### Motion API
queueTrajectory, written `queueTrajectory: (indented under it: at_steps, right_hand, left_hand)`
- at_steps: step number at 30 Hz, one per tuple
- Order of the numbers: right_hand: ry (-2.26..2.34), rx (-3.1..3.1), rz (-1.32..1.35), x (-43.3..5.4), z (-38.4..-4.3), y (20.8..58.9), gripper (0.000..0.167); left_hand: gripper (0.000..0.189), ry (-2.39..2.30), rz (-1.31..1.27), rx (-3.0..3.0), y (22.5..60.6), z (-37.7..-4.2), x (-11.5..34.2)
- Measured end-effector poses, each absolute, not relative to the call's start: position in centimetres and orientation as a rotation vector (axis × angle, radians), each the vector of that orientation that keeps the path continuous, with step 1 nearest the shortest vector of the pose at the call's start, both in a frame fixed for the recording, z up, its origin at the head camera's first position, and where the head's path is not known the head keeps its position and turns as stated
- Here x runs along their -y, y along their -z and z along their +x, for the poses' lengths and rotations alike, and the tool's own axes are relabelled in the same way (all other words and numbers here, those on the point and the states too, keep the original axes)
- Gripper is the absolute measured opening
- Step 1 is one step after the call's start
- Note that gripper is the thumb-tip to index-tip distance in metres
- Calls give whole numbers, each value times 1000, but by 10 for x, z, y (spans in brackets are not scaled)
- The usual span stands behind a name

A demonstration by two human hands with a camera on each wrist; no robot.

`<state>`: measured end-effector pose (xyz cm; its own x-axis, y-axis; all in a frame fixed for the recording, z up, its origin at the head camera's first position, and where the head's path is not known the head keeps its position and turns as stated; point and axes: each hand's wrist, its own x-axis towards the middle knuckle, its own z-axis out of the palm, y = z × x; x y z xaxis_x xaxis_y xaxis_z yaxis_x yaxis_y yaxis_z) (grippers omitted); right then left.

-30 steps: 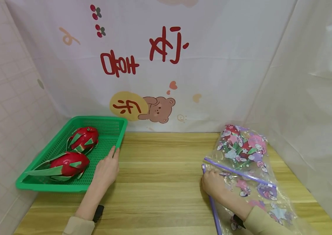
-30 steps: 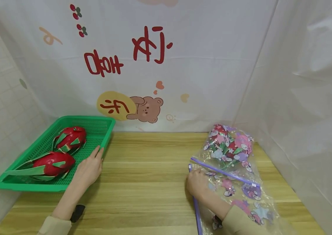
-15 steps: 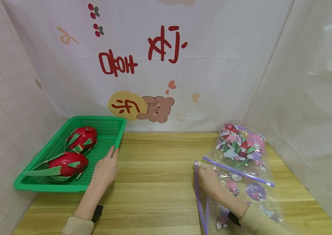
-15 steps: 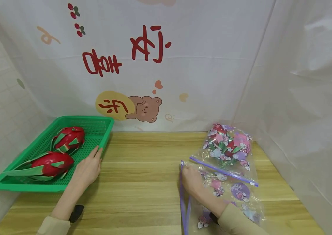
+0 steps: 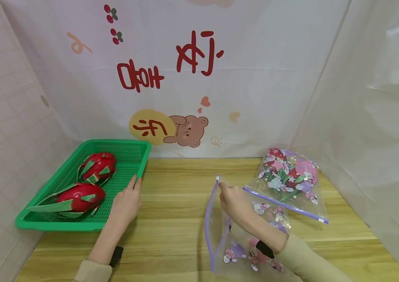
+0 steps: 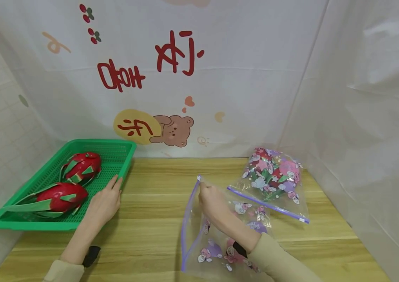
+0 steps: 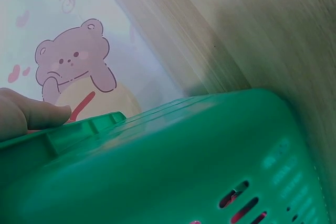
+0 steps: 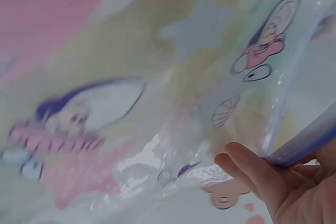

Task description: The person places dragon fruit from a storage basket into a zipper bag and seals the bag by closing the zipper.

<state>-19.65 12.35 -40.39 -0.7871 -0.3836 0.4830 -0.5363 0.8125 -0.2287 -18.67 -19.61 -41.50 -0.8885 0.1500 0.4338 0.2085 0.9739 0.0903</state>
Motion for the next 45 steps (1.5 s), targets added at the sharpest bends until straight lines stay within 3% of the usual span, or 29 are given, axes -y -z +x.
queueTrajectory:
  at_steps: [17,24,34,45]
  right_hand:
    - [-769,2413,744,-80,-218,334,24]
    - [-716,2293,899,-77,-225,310,26]
    - [-463,2157,1086,-77,-245,345,29]
    - [-512,2113,1127,-71,-252,363,19]
  left_hand:
    - [47,188,-270,2681,416,-187,194]
    - [47,171,-264,2684,415,-186,194]
    - [45,165,-258,2667,416,-186,195]
    - [46,33,-306,2583,416,-187,194]
